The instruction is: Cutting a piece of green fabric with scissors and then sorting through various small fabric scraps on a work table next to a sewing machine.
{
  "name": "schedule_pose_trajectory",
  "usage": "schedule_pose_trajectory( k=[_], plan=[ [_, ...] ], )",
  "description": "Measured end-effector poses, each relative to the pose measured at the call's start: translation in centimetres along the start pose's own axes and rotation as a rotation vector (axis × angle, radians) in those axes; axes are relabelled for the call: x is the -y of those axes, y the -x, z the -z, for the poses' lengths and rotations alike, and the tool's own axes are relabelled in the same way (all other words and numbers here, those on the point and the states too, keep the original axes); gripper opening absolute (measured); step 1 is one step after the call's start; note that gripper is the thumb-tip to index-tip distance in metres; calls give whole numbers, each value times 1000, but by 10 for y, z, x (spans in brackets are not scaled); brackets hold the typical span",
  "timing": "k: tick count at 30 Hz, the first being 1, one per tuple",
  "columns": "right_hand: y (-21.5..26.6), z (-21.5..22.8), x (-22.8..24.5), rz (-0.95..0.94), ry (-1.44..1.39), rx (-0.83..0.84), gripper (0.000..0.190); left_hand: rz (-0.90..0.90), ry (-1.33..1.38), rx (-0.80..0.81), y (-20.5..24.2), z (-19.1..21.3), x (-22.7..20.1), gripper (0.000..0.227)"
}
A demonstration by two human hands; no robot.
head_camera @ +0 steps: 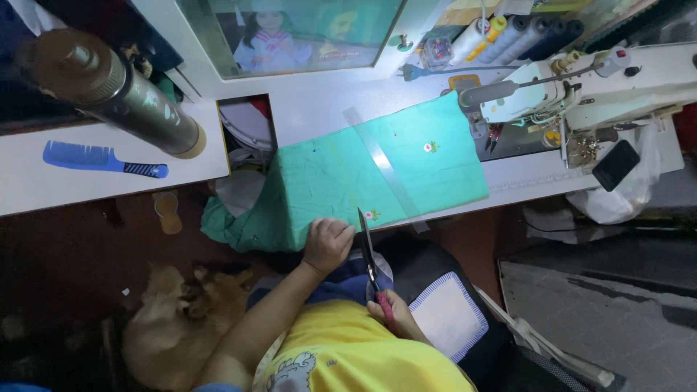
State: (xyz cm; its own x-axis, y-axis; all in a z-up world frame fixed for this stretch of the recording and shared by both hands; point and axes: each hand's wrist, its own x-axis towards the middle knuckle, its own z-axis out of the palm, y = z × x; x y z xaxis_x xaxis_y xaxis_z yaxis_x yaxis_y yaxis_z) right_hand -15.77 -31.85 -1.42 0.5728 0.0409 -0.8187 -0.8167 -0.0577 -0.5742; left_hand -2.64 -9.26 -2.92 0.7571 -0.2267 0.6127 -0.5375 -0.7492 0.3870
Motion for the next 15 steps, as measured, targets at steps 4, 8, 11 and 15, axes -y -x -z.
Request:
schedule_pose_trajectory(
  k=[4, 8, 11, 15],
  plan=[
    [-1, -1, 2, -8, 59, -36, 30, -6, -9, -10, -1, 1, -2, 9],
    [9, -6, 23, -12, 58, -7, 35, -25, 0, -25, -2, 1, -2, 12],
    [8, -6, 23, -37, 43, 0, 45, -33, 5, -20, -3, 0, -2, 13],
    [3, -3, 14, -21, 45, -12, 39, -43, 1, -40, -4, 1, -3, 11]
  ],
)
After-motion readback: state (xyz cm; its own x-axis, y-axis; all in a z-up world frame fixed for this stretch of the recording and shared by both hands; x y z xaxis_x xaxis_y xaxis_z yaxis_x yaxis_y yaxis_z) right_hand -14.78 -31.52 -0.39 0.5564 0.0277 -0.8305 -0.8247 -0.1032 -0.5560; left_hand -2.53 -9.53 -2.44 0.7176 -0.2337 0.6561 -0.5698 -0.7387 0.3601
